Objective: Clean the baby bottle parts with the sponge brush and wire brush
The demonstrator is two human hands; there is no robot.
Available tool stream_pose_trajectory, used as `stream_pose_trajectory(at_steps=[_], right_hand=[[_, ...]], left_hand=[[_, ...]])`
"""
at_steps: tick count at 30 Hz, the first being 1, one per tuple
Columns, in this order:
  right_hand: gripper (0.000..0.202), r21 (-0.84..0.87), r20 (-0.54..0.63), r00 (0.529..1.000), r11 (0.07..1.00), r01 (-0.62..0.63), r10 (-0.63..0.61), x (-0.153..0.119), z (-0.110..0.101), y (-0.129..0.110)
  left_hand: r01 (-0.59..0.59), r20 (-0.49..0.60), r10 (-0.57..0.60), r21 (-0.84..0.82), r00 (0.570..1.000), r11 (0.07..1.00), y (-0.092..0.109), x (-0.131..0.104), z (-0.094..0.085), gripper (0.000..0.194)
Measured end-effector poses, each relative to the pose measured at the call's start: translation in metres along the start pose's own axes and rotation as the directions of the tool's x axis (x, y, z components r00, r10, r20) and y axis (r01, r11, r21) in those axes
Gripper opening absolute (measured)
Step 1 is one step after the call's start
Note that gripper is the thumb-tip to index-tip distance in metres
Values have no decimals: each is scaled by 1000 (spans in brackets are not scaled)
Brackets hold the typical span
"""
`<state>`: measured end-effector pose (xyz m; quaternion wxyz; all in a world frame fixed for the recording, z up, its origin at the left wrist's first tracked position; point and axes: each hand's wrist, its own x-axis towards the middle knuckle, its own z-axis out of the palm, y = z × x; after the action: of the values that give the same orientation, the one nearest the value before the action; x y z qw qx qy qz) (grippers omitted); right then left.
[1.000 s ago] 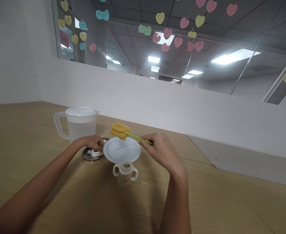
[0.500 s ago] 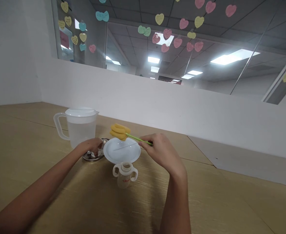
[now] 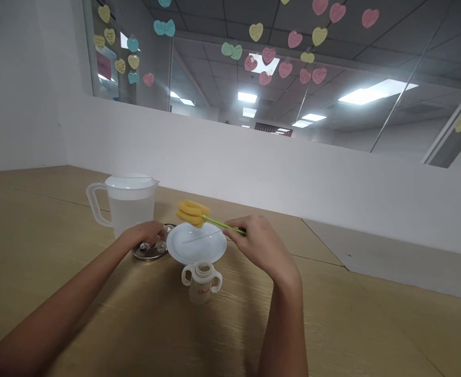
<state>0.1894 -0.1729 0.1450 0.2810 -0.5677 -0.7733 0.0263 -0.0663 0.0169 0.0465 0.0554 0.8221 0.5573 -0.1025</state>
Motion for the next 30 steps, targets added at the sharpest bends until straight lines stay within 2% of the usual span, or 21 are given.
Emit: stream_pose_trajectory(at_steps=[5,13,23,27,30], right_hand=[[29,3,7,1000,1000,3,-3,0,0,1],[29,-2,24,1000,1000,-1,1,0,0,1],[32,-3,38,999,1000,21,-21,0,0,1],[29,-15,37,999,1000,-2,2,-1,0,0],[30,-14,31,1000,1000,1,-1,-1,-1,0]], left_hand=[[16,-31,-16,-3,999,1000,-7,-1,-5,52],[-78,-10,78,-47,997,996,-3,-16,-20,50],[27,0,-27,-2,1000,1000,2,-10,-12,46],[39,7,-39,1,999,999,-1,-12,-15,42],[35,-30,-35,-1,999,999,-1,-15,-20,37]])
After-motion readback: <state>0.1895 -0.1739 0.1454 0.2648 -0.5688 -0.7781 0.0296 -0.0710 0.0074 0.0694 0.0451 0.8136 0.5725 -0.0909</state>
